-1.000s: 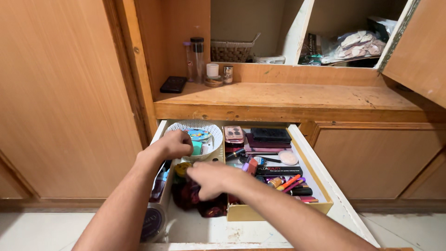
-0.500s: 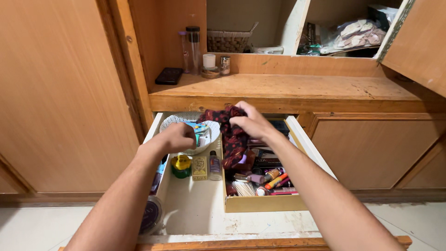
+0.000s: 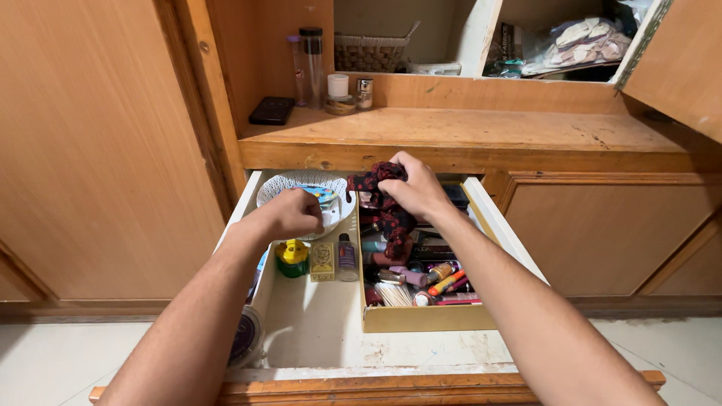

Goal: The person wipes several cosmetic containers and bottles with a patterned cloth, then places them on the vanity shelf. The person handles a candle, a tall clear bottle, a small jar, and a green-lidded container, wiping each before setting it down.

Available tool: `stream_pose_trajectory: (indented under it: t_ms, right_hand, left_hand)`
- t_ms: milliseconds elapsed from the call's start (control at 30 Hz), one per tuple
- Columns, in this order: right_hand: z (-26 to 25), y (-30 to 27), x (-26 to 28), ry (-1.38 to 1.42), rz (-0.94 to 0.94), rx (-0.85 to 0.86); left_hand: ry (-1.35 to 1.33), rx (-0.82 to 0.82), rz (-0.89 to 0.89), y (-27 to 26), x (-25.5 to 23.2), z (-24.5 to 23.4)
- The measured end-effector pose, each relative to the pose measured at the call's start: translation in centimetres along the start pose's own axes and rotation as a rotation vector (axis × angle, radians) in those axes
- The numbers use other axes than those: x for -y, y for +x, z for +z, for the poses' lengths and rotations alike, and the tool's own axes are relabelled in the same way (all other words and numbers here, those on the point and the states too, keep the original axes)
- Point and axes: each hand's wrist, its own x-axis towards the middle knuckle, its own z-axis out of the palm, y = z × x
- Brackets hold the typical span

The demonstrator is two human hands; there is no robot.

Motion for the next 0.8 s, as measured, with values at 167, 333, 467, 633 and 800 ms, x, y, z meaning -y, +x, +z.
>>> stream_pose_trajectory:
  t_ms: [167,333,467,633,800]
  right_hand:
    - [0.3,-0.5,0.7,-0.049,0.041,0.042]
    - [1.7,-1.0,1.0,-0.085,-0.059,0.113]
    - [3.0,-1.6,1.5,-0.072,-0.126,0.178]
    - [3.5,-2.1,2.6,-0.112,-0.124,0.224]
    - [3.5,-2.4,3.0,-0.129,-0.086,0.248]
  left_hand:
    - [0.070,0.040,-0.058,-0.3,-0.6,-0.5]
    - [0.262,0.198,-0.249,-0.9,-1.8,-1.3]
    - [0.344,0.191,-0.287,-1.5,-2.7,-1.7]
    - [0.496,0.247,-0.276,-1.5,-3.5,-1.6]
    - [0.540,0.314,-0.253,-1.2,-3.5,-1.5]
